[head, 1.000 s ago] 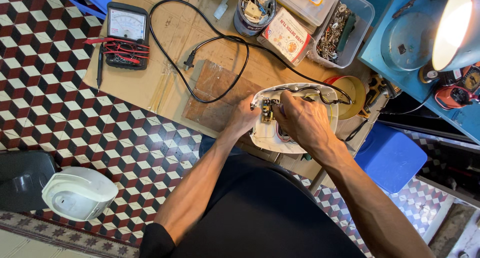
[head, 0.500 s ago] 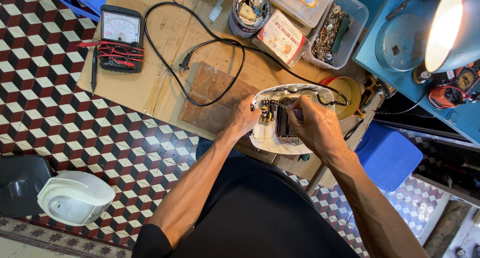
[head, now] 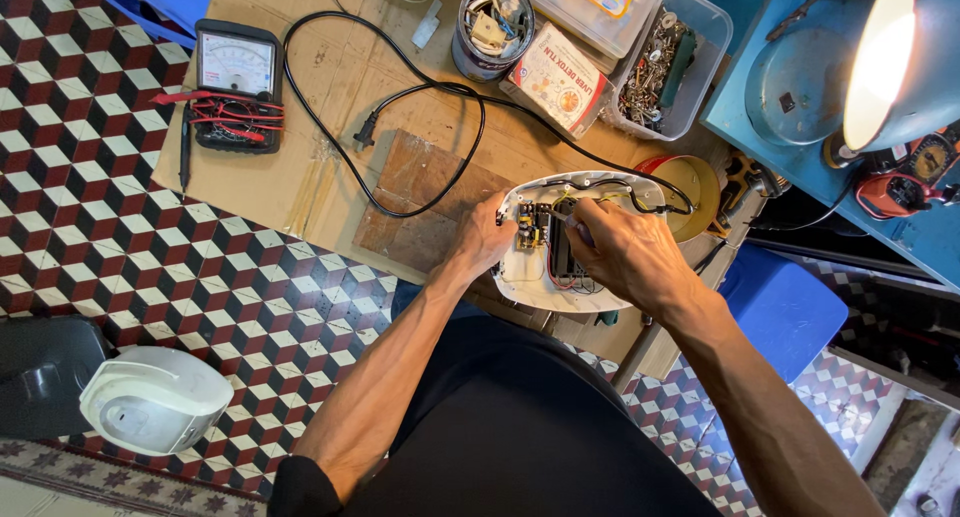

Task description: The person disassembles a white electronic device using a screwdriver, removes the cover, and manipulates internal components and wires. They also open a red tin and place screws inside it.

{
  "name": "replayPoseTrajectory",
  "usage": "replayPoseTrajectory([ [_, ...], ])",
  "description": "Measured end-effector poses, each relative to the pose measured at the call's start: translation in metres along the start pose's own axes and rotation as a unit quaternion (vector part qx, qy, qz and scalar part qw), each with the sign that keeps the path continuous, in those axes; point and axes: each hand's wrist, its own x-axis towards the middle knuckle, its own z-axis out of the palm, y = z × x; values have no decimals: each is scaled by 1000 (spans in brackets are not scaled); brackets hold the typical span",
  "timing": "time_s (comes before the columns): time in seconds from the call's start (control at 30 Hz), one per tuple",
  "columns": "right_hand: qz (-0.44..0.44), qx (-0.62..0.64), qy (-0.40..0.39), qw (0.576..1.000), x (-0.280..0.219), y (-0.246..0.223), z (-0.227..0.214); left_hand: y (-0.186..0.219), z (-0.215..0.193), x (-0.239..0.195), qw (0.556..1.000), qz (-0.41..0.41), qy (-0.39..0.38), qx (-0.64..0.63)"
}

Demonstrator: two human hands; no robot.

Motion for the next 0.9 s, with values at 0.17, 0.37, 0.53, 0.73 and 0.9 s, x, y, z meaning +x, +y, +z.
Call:
replayPoseTrajectory([
  [0.17, -49, 4, -83, 995, 9, 8, -4, 10, -7, -6, 1000, 12, -2, -12],
  [0.37, -114, -13, -127, 985, 10, 19, -10, 12, -9, -6, 1000, 11, -8, -15],
  [0.53, -139, -88, -194, 967, 17, 29, -15, 8, -8, -6, 998, 41, -17, -39],
  [0.73, -155, -176, -160, 959, 18, 6, -23, 7, -7, -3, 999, -39, -21, -17],
  [0.9, 87, -162, -298, 937, 24, -14, -24, 8, -10, -6, 1000, -17, -1, 10],
])
